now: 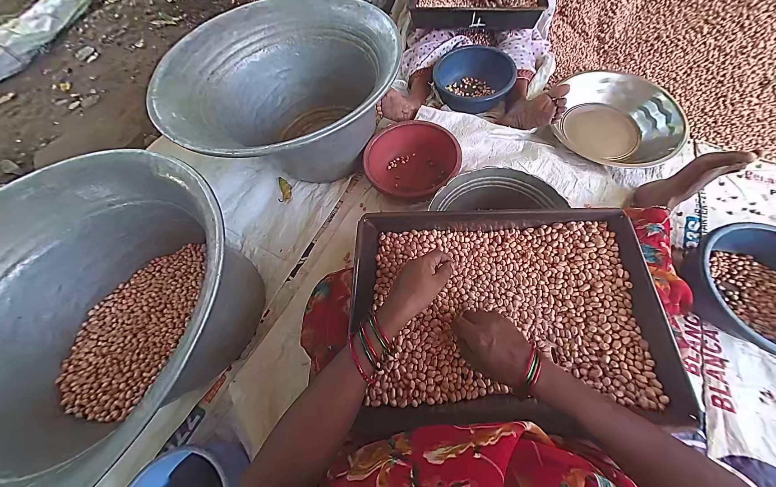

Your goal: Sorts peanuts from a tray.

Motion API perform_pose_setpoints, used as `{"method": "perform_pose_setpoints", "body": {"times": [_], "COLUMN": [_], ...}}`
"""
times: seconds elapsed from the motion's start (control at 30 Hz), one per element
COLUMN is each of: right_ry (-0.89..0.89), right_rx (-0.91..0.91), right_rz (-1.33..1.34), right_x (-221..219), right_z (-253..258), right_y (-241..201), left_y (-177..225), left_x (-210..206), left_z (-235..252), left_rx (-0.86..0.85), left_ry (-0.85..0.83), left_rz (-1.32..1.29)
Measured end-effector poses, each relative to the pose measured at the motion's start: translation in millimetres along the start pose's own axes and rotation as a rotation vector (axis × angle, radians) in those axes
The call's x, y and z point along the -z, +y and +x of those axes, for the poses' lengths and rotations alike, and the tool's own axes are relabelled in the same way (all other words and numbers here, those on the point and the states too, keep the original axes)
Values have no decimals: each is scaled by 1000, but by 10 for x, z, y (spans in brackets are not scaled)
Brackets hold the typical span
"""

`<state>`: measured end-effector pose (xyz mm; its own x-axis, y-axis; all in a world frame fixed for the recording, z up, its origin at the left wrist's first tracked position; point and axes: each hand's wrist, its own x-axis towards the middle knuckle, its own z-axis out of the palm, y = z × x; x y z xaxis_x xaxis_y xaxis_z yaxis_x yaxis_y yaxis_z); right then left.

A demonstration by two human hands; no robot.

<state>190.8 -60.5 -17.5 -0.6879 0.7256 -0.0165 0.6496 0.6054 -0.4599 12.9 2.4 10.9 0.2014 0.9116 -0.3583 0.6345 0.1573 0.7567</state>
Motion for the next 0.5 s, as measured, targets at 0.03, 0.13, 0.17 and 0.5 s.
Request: {"method": "perform_pose_setpoints", "body": {"times": [0.03, 0.13, 0.17, 0.5], "right_ry": [21, 203, 212, -48], "right_rx": [31, 135, 146, -110], "right_rz": [-28, -168, -203, -221], "right_x": [-103, -370, -394, -265], "right_z": [-39, -85, -79, -31], "right_y": [-51, -72, -83, -297], "left_y": [4, -2, 12, 89], "left_x": [-2, -19, -22, -142], "left_z": [5, 8, -5, -36], "left_rx": [-1, -20, -20, -30], "left_ry": [1, -26, -44, -190], "left_rz": [6, 30, 56, 394]}}
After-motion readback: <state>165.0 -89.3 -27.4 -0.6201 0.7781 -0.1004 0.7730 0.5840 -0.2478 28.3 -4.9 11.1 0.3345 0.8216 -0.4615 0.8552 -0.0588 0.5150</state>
